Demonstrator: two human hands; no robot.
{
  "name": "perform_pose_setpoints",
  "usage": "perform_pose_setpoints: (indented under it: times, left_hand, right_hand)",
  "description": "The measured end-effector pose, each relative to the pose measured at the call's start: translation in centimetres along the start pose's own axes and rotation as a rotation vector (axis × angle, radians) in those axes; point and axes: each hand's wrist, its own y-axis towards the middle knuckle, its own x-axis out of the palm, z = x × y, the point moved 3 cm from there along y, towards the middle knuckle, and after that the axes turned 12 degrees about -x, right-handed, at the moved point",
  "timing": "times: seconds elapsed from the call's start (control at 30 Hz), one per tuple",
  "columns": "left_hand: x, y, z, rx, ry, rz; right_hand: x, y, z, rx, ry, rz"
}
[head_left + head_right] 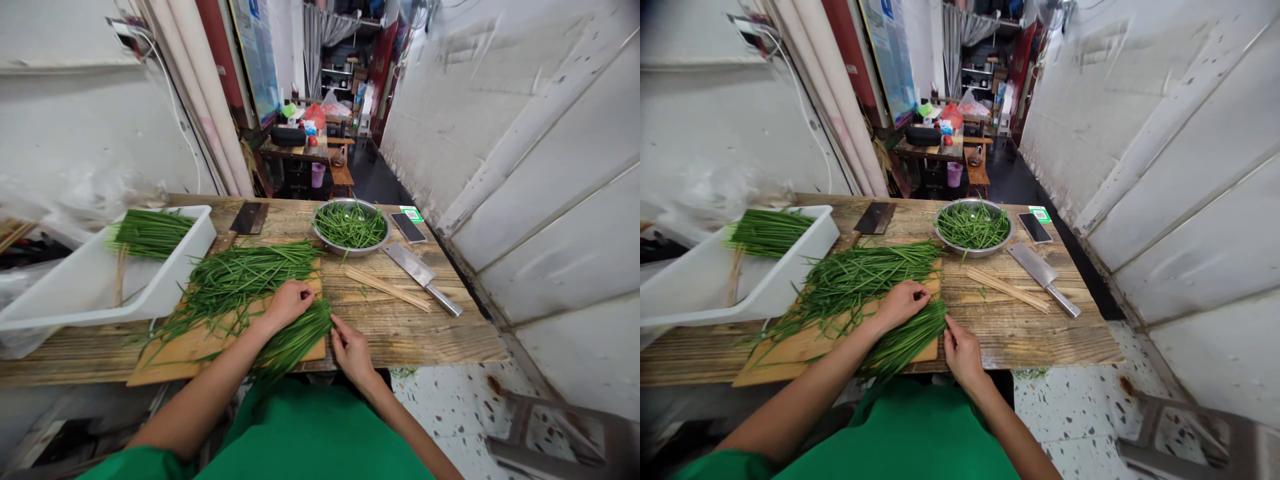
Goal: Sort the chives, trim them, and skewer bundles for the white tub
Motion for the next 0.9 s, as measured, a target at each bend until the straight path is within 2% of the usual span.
perform_pose_setpoints:
  times: [0.37, 0.57, 0.73, 0.9]
  left_hand:
    - [0.7, 0.1, -0.5, 0.12, -0.001, 0.007]
    - [-0.6, -0.2, 0.4, 0.339, 0.064, -0.225]
    - [-1.5, 1.3, -1.0, 0.272, 0.217, -0.078]
    - [-0.3, 2.1, -1.1, 0.304, 0.338, -0.097]
  right_hand:
    - [0.1, -0.1, 0.1, 0.004, 0.006, -0.008]
    - [0.1, -0.1, 0.1, 0.01, 0.012, -0.012]
    - [0.1, -0.1, 0.1, 0.015, 0.001, -0.007]
    - [0.1, -0.1, 0.1, 0.003, -0.012, -0.003]
